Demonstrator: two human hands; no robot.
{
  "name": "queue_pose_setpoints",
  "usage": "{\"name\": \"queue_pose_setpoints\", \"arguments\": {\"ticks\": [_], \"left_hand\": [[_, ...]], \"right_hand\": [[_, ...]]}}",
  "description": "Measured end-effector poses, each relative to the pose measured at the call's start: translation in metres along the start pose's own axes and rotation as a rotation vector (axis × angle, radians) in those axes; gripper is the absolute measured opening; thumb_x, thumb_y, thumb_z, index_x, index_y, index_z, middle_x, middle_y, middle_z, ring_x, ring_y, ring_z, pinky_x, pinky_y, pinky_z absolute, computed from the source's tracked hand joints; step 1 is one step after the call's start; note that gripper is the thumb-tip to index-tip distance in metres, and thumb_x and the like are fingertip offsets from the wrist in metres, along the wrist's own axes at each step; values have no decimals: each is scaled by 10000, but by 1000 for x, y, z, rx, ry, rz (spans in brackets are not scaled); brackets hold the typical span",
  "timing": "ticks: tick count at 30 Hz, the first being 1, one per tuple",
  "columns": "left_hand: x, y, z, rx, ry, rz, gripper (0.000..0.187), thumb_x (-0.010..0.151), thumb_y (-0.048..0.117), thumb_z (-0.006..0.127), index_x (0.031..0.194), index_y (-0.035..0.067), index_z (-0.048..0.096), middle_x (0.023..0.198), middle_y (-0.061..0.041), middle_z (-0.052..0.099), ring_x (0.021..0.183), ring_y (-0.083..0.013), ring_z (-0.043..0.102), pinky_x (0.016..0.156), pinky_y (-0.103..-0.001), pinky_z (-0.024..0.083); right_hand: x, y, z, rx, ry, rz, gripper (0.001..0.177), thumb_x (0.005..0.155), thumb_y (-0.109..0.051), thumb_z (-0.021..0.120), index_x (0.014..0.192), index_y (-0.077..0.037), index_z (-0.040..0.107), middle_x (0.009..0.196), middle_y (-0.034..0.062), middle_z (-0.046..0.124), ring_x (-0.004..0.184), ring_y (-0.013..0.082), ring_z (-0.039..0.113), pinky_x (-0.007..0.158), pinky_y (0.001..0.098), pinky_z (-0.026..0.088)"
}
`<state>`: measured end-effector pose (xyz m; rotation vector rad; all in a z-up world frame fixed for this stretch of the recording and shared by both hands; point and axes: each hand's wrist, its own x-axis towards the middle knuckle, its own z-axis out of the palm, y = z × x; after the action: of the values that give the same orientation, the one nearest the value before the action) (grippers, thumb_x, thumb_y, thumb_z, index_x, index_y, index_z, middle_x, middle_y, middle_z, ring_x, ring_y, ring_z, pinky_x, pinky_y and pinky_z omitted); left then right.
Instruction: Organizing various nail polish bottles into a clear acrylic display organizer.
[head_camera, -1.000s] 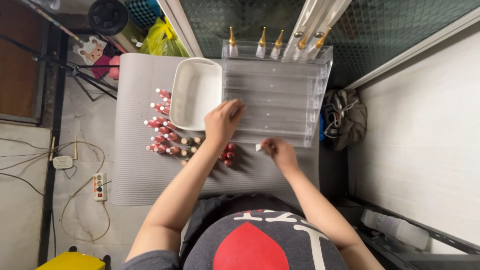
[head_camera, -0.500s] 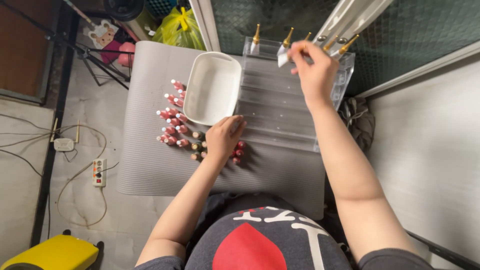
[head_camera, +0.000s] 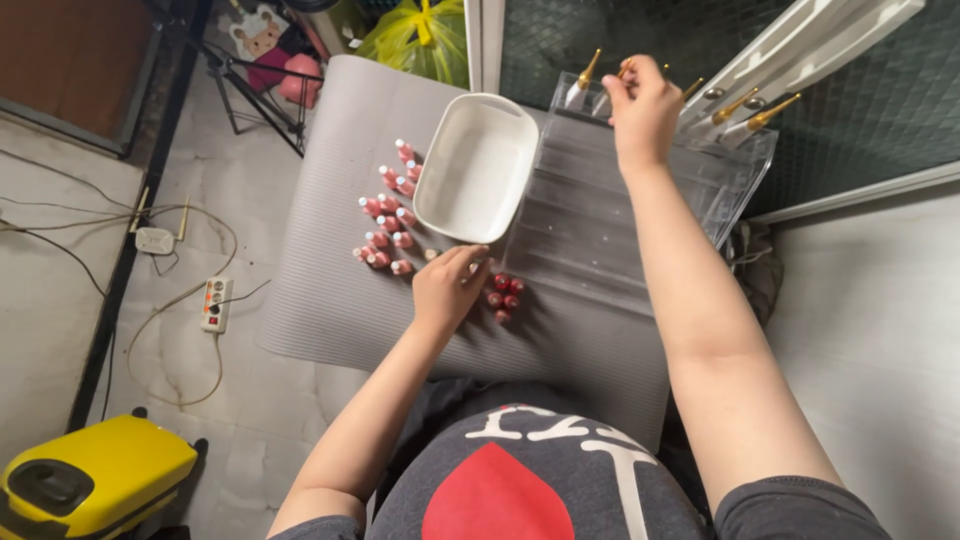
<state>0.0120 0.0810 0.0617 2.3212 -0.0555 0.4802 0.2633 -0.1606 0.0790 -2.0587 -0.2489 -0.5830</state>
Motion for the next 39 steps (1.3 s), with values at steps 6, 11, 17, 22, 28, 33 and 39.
{"name": "queue_pose_setpoints", "arguments": {"ticks": [6, 11, 17, 22, 28, 33, 39], "left_hand": [[-13, -7, -8, -28, -35, -23, 156, 878, 194, 793, 1016, 129, 757, 943, -2, 751, 714, -159, 710, 635, -298, 547], [-31, -27, -3, -1, -50, 67, 200, 840, 187, 807, 1018, 115, 750, 979, -27, 748, 874, -234, 697, 769, -361, 550], [-48, -33, 4, -15, -117, 164, 233, 799, 157, 803, 1023, 114, 757, 1024, -27, 747, 985, -263, 659, 860, -398, 530], [-59, -43, 25, 12, -148, 206, 169, 817, 182, 800, 978, 138, 772, 1015, -2, 746, 1003, -238, 642, 887, -402, 490], [-62, -48, 42, 145, -214, 267, 189, 796, 265, 784, 965, 182, 800, 957, 35, 750, 1026, -219, 623, 936, -452, 440], [-60, -49, 43, 178, -217, 283, 165, 807, 282, 778, 941, 189, 796, 914, 40, 754, 1024, -210, 623, 936, -451, 438], [-60, -52, 44, 161, -224, 289, 158, 811, 287, 779, 928, 183, 792, 904, 35, 753, 1030, -214, 626, 927, -440, 436]], "right_hand": [[-19, -26, -31, -139, 95, -245, 333, 922, -22, 846, 1198, 31, 669, 1092, 186, 762, 872, 206, 805, 698, 272, 634], [-99, -51, -38, -137, -13, -103, 139, 1010, -60, 809, 1092, -40, 698, 1011, 112, 764, 889, 197, 782, 693, 250, 612], [-216, -41, -24, -89, -339, 14, 99, 957, -93, 739, 1053, -70, 756, 1071, 97, 773, 881, 219, 748, 809, 312, 628], [-261, -39, -8, 5, -467, 29, 226, 893, -88, 732, 1116, -62, 758, 1135, 127, 757, 927, 277, 737, 850, 357, 606], [-276, -26, 4, 27, -476, 60, 184, 887, -60, 737, 1069, -61, 765, 1061, 115, 776, 969, 277, 751, 860, 371, 589], [-253, -41, -14, 6, -377, 140, 128, 888, -64, 753, 1016, -62, 771, 1010, 91, 782, 915, 233, 766, 808, 337, 612], [-155, -78, -44, 18, -110, -9, 65, 937, -5, 756, 982, -49, 738, 1026, 96, 782, 940, 225, 764, 827, 325, 611]]}}
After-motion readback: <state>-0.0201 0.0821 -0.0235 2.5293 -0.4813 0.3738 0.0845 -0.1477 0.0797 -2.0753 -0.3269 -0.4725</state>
